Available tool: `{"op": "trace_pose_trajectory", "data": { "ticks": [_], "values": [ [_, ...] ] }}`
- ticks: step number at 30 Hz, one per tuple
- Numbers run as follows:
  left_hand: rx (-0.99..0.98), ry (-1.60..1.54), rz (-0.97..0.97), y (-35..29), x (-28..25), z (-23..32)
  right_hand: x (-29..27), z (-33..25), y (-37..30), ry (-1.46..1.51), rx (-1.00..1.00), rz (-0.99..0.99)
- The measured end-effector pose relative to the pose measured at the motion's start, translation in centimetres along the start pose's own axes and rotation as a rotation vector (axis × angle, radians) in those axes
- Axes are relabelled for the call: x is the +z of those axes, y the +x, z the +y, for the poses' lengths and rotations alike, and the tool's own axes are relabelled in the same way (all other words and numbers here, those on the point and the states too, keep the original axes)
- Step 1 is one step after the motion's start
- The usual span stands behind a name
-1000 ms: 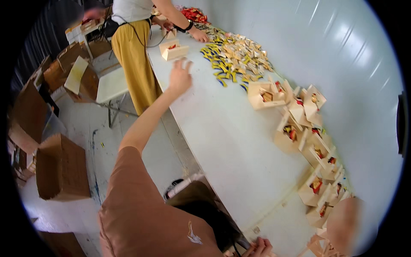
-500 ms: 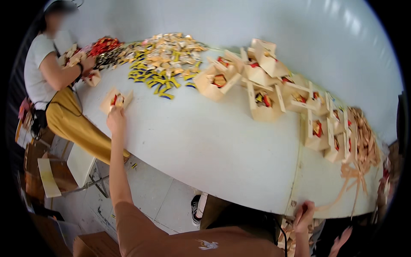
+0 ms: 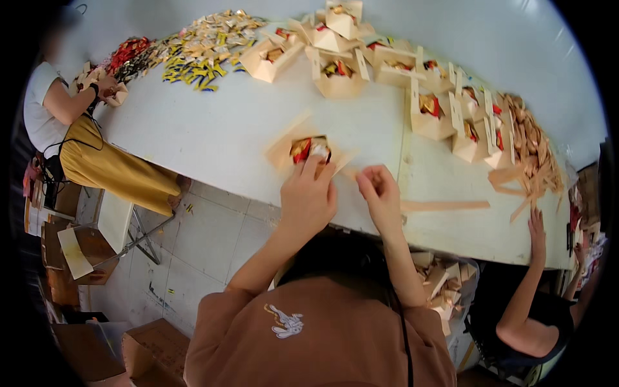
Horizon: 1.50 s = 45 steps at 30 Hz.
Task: The person assembles small wooden gift boxes by placing a wrapped item inside, securing it with a wooden cross-piece, and tying a ribbon around the structure. They repeat this process for multiple boxes, placing the finished items on the table.
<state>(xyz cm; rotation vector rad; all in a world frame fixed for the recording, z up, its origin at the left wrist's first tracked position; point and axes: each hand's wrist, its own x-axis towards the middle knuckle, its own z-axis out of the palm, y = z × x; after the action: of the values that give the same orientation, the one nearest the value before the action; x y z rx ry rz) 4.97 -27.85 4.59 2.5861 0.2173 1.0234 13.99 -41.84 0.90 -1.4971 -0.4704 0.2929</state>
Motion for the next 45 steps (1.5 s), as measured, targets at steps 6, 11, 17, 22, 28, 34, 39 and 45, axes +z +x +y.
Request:
{"op": "trace_pose_trajectory", "data": {
  "ticks": [6,11,17,22,28,34,39,45],
  "values": [
    [0.053,-0.073,0.008,0.0,3.7,1.8,-1.1,2.1,-0.7,0.227,0.088,-0.01],
    [-0.064,-0.25,0.05,-0.8,4.3,3.8,-2.4,2.2,-1.8,0.114,0.02,0.116],
    [-0.283,-0.48,0.052,-1.8,4.1,3.9,-2.3,2.4,-1.7,0.02,0.0,0.158],
    [-0.401,-0.527,-0.139,-1.6,2.2,3.3,-1.6,1.9,-2.5,0.075,0.079,0.135],
    [-0.393,-0.561,-0.219,-1.6,1.8,3.3,-1.0,0.9,-3.6,0.016,-0.032,0.142],
    [-0.373,-0.581,-0.26,-1.6,1.5,3.8,-0.8,0.1,-3.1,-0.003,-0.057,0.182],
    [-0.152,-0.494,-0.141,-2.3,2.4,4.7,-1.1,-0.1,-3.6,-0.211,-0.105,0.193],
    [-0.125,-0.552,-0.208,-2.1,4.1,6.4,-4.3,1.8,-5.0,-0.101,-0.043,0.165]
  ]
}}
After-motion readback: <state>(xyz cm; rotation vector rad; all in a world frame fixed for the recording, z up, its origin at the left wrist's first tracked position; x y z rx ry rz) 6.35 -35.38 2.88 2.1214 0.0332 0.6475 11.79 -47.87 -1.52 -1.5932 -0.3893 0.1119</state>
